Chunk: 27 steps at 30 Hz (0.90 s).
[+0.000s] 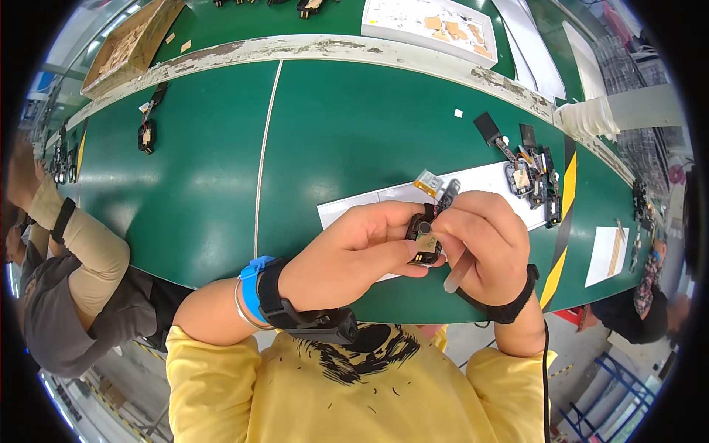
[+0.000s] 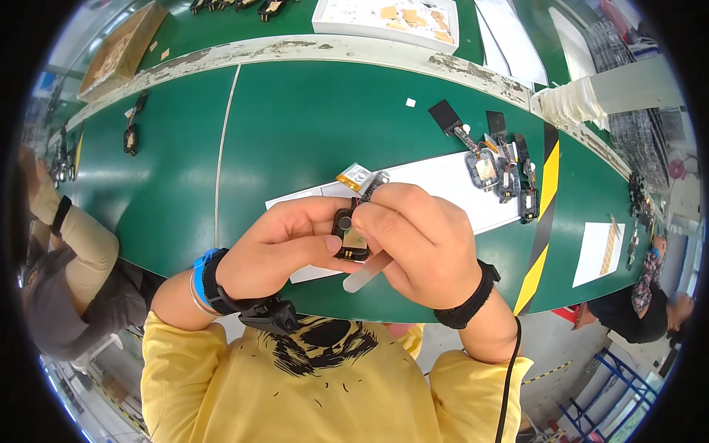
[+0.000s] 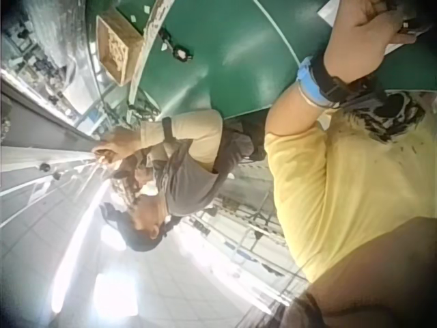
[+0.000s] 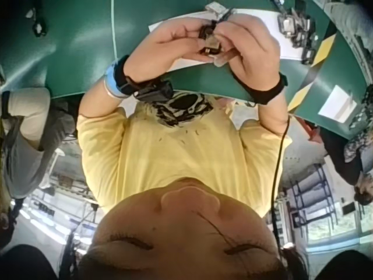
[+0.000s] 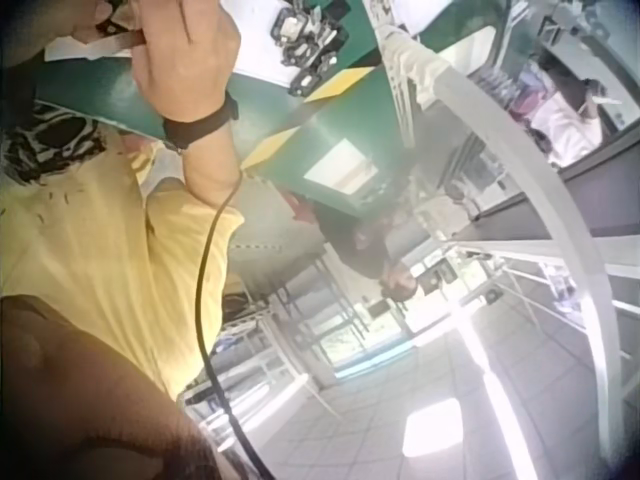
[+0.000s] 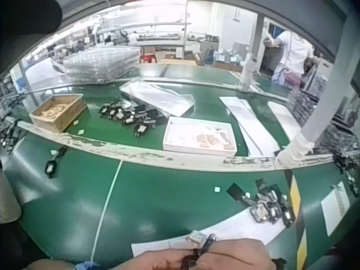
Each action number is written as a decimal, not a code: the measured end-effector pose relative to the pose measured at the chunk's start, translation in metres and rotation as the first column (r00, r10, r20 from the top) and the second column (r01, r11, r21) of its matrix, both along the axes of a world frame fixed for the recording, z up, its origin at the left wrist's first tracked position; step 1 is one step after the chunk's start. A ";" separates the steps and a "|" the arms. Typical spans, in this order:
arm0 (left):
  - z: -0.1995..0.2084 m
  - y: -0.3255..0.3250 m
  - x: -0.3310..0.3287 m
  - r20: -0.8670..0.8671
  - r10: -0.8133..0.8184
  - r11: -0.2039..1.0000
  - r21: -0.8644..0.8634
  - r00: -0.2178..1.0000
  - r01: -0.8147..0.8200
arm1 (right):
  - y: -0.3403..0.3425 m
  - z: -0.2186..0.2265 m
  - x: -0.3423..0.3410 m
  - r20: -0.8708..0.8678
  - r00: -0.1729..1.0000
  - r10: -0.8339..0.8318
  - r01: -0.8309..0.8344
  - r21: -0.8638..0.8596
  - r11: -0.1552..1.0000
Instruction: Manually assemble small electronic components onto a circuit board using tweezers.
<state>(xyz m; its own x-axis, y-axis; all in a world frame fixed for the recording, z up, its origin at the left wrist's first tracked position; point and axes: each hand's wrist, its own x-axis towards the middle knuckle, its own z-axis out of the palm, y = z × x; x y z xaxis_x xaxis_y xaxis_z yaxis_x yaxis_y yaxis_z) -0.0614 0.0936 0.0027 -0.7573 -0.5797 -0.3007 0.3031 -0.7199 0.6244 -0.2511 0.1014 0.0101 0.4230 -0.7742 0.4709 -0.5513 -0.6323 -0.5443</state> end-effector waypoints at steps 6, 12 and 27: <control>-0.002 0.003 -0.002 0.050 0.026 0.996 -0.087 0.998 -0.022 | 0.000 0.000 -0.001 -0.064 0.998 0.005 -0.006 -0.018 1.000; -0.002 0.009 -0.006 0.244 0.136 0.904 -0.427 0.960 -0.020 | -0.001 -0.001 0.002 0.035 0.992 -0.121 0.115 0.124 0.986; 0.008 -0.010 0.000 0.357 0.128 0.963 -0.267 0.925 -0.030 | 0.011 0.001 -0.001 0.279 0.919 -0.279 0.096 0.526 0.845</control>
